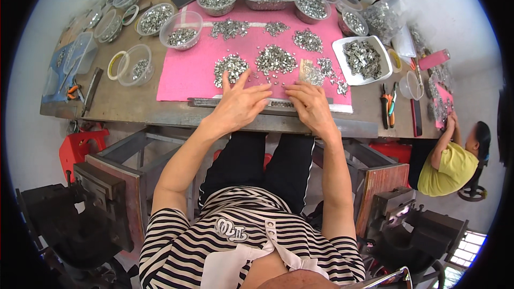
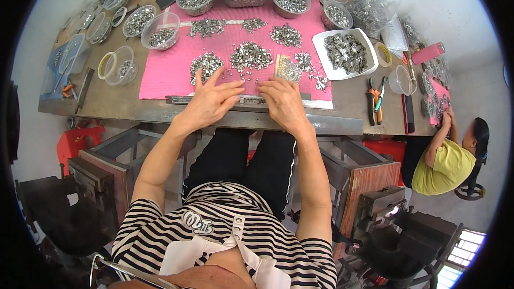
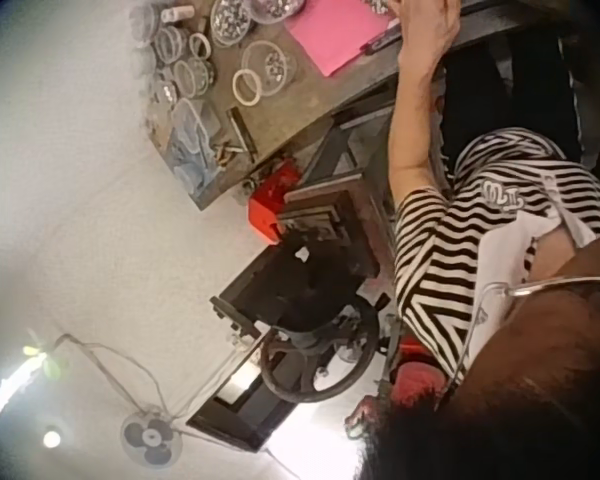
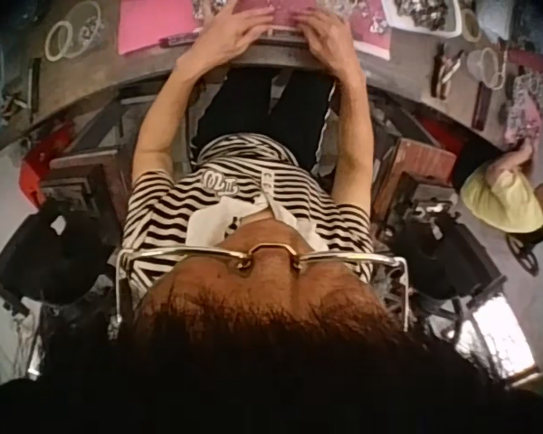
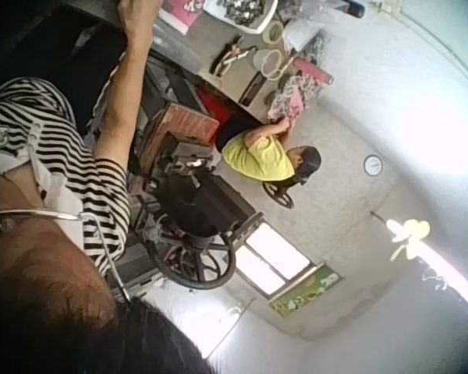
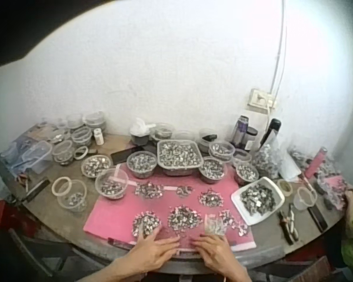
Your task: The person arranges small metal pieces into a slotted holder by hand, places the holder into a manual press, turns the press wheel, and places more metal pieces into the holder.
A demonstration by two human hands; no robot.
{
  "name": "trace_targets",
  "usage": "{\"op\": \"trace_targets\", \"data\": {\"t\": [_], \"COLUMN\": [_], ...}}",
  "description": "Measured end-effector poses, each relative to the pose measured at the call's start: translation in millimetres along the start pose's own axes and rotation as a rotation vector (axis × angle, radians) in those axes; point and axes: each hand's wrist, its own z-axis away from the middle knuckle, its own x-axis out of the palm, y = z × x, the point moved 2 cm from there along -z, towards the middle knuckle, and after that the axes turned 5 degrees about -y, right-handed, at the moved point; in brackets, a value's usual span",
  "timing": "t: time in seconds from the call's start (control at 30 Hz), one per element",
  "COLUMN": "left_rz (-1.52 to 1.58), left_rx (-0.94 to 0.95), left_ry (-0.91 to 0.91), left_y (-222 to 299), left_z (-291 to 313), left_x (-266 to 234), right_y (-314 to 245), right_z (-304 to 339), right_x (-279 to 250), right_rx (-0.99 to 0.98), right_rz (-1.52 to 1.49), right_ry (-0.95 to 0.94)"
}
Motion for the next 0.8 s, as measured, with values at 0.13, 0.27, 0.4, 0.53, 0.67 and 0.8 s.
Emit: {"op": "trace_targets", "data": {"t": [0.13,0.27,0.4,0.53,0.67,0.8], "left_rz": [0.151,0.130,0.035,-0.033,-0.099,-0.135], "left_rx": [-0.090,-0.161,-0.162,-0.153,-0.149,-0.129], "left_ry": [0.262,0.284,0.310,0.336,0.344,0.373], "left_y": [-10.4,-12.4,-7.5,-4.2,-4.6,-3.9], "left_z": [-2.1,-8.3,-14.7,-24.1,-28.0,-28.1], "left_x": [-3.5,-4.0,0.0,8.2,13.8,14.2], "right_y": [3.7,4.5,4.5,5.8,7.6,4.8], "right_z": [-4.2,-16.6,-26.9,-31.2,-34.1,-35.1], "right_x": [-2.8,6.7,14.2,21.2,24.1,18.3], "right_rx": [0.088,0.098,0.089,0.057,0.067,0.039], "right_rz": [-0.052,-0.065,-0.039,0.006,0.037,0.040], "right_ry": [0.062,0.133,0.121,0.126,0.098,0.086]}}
